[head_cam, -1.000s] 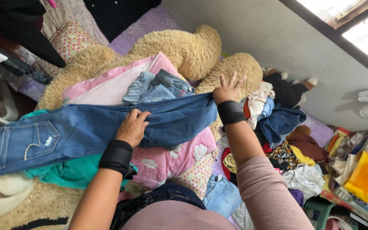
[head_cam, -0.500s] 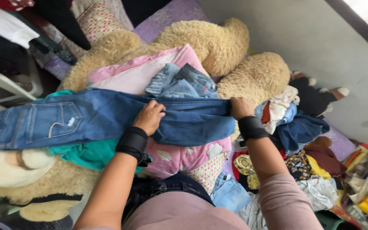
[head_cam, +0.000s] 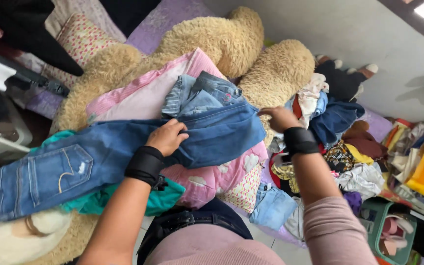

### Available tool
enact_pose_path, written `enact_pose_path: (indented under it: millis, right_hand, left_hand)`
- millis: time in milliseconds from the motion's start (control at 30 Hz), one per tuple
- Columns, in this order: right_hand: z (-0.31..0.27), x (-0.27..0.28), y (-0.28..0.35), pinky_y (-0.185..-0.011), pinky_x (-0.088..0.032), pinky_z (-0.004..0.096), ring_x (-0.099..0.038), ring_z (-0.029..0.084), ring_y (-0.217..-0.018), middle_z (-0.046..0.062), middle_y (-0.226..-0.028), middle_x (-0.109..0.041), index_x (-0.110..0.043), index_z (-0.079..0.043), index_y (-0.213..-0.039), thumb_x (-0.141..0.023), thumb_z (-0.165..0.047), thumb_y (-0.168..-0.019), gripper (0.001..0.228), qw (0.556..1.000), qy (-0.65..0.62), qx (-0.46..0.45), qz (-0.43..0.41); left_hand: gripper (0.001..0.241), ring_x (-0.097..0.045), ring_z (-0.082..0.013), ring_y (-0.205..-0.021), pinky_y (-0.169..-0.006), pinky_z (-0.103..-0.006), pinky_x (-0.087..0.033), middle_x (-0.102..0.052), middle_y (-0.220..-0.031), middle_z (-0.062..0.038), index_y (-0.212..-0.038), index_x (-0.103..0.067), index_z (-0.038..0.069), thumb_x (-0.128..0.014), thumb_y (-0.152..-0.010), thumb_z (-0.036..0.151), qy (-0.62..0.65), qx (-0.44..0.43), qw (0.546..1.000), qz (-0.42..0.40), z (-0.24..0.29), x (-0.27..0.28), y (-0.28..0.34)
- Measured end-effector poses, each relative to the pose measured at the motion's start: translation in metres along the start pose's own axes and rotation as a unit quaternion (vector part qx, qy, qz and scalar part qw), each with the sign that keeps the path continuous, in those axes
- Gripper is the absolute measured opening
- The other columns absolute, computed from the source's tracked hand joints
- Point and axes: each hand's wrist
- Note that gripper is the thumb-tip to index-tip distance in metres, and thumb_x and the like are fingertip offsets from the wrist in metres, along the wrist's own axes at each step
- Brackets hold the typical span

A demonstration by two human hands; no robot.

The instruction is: The person is folding various pieces of clothing and organizing them onto storage shelves.

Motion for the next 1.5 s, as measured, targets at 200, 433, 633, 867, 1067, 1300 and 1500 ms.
enact_pose_path:
  millis: [200, 433, 633, 867, 1067, 1300, 1500]
  right_hand:
    - [-0.055, -0.045, -0.006, -0.088, -0.053, 0.049, -0.064, 0.039, -0.105, 0.015, -0.102, -0.069, -0.058, -0.021, -0.135, -0.074, -0.006, -0.071, 0.067, 0.991, -0.12, -0.063, 0.0]
    - [0.017, 0.001, -0.01, -0.085, -0.057, 0.044, -0.07, 0.034, -0.099, 0.01, -0.107, -0.071, -0.076, -0.016, -0.105, -0.071, -0.023, -0.076, 0.031, 0.991, -0.086, 0.074, -0.073]
    - [0.006, 0.097, -0.031, -0.102, -0.045, 0.047, -0.069, 0.032, -0.102, 0.011, -0.104, -0.075, -0.078, -0.015, -0.104, -0.073, -0.035, -0.077, 0.034, 0.995, -0.009, 0.062, -0.082]
    - [0.021, 0.019, -0.062, -0.096, -0.044, 0.061, -0.056, 0.043, -0.122, 0.019, -0.14, -0.057, -0.06, -0.021, -0.136, -0.078, -0.037, -0.073, 0.067, 0.986, 0.027, -0.052, 0.153]
    - [0.022, -0.071, -0.053, -0.091, -0.051, 0.055, -0.066, 0.048, -0.106, 0.03, -0.114, -0.068, -0.055, -0.007, -0.12, -0.065, -0.05, -0.096, 0.051, 0.956, -0.187, -0.224, 0.04]
    - [-0.114, -0.022, -0.037, -0.108, -0.037, 0.051, -0.051, 0.037, -0.126, 0.016, -0.131, -0.056, -0.061, -0.01, -0.124, -0.062, -0.011, -0.091, 0.033, 0.942, -0.087, 0.056, 0.32]
    - [-0.257, 0.018, -0.025, -0.11, -0.026, 0.064, -0.034, 0.041, -0.144, 0.012, -0.157, -0.042, -0.062, -0.025, -0.135, -0.072, -0.032, -0.087, 0.049, 0.925, -0.018, 0.304, 0.226]
  left_hand:
    - [0.044, -0.066, -0.0326, -0.11, -0.089, -0.0477, -0.053, -0.067, -0.113, -0.007, -0.108, -0.071, 0.017, -0.075, -0.081, 0.052, -0.121, 0.094, 0.983, -0.105, -0.005, 0.034, -0.001]
    - [0.051, -0.065, -0.0355, -0.115, -0.094, -0.0498, -0.052, -0.071, -0.117, -0.012, -0.117, -0.071, 0.019, -0.072, -0.083, 0.057, -0.135, 0.178, 0.966, -0.13, -0.029, 0.054, 0.025]
    - [0.047, -0.068, -0.0376, -0.109, -0.09, -0.0499, -0.053, -0.074, -0.113, -0.017, -0.112, -0.073, 0.015, -0.071, -0.086, 0.054, -0.092, 0.192, 0.976, -0.043, -0.014, 0.06, 0.027]
    - [0.042, -0.062, -0.0401, -0.108, -0.081, -0.0527, -0.051, -0.064, -0.127, -0.013, -0.125, -0.069, 0.017, -0.071, -0.085, 0.029, -0.111, 0.183, 0.945, 0.248, -0.01, 0.046, 0.039]
    - [0.011, -0.064, -0.0369, -0.109, -0.088, -0.0506, -0.052, -0.069, -0.114, -0.009, -0.104, -0.074, 0.019, -0.068, -0.096, 0.023, -0.196, 0.319, 0.885, 0.276, -0.069, 0.079, 0.096]
    - [0.013, -0.063, -0.0347, -0.109, -0.09, -0.0502, -0.05, -0.071, -0.113, -0.007, -0.095, -0.076, 0.018, -0.064, -0.096, 0.022, -0.236, 0.395, 0.856, 0.235, -0.102, 0.101, 0.121]
    - [0.016, -0.062, -0.0329, -0.11, -0.088, -0.0486, -0.051, -0.072, -0.11, -0.005, -0.1, -0.078, 0.022, -0.063, -0.094, 0.017, -0.243, 0.27, 0.901, 0.235, -0.143, 0.106, 0.094]
Point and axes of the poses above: each hand's wrist, its own y-axis away from the middle knuckle, its own x-axis out of the back of the hand, z = x × y
